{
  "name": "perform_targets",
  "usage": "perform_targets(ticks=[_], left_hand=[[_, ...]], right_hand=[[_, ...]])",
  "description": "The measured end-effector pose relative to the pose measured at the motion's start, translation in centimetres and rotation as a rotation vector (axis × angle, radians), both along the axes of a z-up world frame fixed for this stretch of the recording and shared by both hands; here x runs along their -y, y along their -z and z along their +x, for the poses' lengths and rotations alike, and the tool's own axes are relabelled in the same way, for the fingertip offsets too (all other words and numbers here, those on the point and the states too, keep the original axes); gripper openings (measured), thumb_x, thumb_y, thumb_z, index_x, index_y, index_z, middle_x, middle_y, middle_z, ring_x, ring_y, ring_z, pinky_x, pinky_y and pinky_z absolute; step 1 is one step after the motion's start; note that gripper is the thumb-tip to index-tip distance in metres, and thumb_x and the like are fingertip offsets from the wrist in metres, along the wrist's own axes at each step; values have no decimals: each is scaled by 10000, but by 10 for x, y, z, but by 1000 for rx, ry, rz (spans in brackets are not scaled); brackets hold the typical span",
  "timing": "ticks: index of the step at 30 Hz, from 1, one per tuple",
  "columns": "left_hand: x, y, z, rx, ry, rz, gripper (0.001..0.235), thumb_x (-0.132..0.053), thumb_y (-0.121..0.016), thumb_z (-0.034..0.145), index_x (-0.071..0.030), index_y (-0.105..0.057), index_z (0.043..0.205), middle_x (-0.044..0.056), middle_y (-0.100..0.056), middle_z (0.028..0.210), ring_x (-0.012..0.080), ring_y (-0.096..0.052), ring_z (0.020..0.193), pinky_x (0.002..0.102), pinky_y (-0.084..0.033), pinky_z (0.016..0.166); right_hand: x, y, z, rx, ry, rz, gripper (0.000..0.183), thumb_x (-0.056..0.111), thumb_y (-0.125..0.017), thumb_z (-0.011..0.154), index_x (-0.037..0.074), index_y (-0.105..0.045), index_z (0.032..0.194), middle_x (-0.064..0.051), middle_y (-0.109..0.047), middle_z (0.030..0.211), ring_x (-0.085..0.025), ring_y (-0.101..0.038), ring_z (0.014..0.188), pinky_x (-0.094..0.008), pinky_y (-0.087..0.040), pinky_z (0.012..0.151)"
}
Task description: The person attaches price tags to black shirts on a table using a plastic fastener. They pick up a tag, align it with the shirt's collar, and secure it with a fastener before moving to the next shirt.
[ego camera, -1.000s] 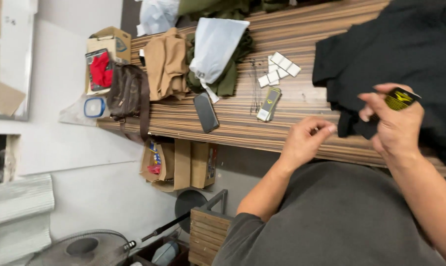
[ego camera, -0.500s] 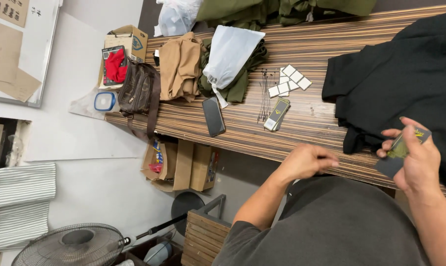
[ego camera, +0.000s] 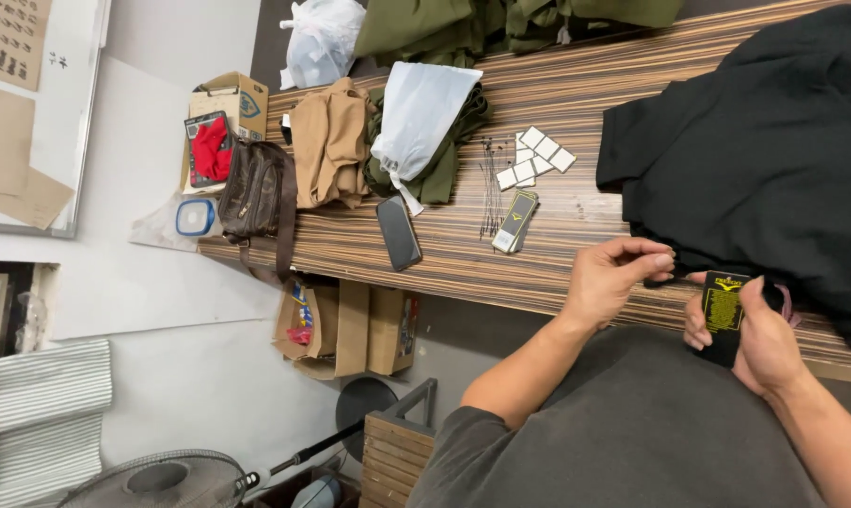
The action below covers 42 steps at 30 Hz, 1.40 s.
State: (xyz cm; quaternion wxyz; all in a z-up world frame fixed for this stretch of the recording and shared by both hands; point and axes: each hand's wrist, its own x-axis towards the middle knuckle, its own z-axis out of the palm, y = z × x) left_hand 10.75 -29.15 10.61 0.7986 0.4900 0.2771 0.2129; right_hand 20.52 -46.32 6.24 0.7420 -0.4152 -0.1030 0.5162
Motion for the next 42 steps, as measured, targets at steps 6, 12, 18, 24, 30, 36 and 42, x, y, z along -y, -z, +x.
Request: perform_targets(ticks=[6,12,18,24,30,36,42], left_hand=[[20,-11,5,-7,38,155,115,-67,-772,938,-47,-762,1051,96,-734,1056,144,-717,930,263,-659,920],[22,-9,6,-59,38,202,121,-117,-765,949,-68,-759,1060,80,-719,1026,153,-733,835,227,-621,861],[28,-11,4,-103,6,213,89,-124,-748,977,-74,-749,1051,57,-735,942,115,-722,852,227,-613,868],[30,-33,7,-64,-113,269,165,-128,-746,971,-67,-703,1118,53,-731,987,108,-713,876,226,-611,854],[28,-29,16,56,-222,356,117,-61,-742,957,-80,-692,1061,135,-749,1077,170,-739,982,278,-613,911],[22,-47,20,415,-325,590,166,149,-796,836,46,-706,929,183,-760,935,377,-759,949,424,-633,841],[21,-54,21,442,-334,665,175,154,-797,828,46,-712,936,157,-760,924,362,-764,941,444,-642,885]], right_hand=[[-6,-9,3,-95,-62,109,689,634,-314,1174,-3,-574,1146,-91,-510,728,-168,-437,538,-335,-407,515],[-5,-7,4,-46,-126,78,683,617,-286,1172,-9,-556,1148,-83,-536,779,-163,-477,591,-356,-463,574],[-8,-12,7,-124,-155,75,677,639,-313,1155,5,-553,1152,-64,-505,757,-123,-413,556,-271,-387,475],[-23,-37,15,-118,-176,166,608,595,-372,1152,16,-559,1154,-63,-532,747,-112,-433,526,-265,-395,449],[-41,-71,15,-186,-166,219,660,644,-421,1084,6,-546,969,-75,-481,710,-116,-392,489,-254,-345,421],[-51,-69,3,-31,-72,269,791,679,-314,1077,-12,-574,795,-45,-414,540,-83,-393,396,-214,-416,358],[-44,-36,-6,-65,-7,265,650,570,-338,1113,-28,-587,1059,-142,-524,689,-115,-461,440,-221,-472,370]])
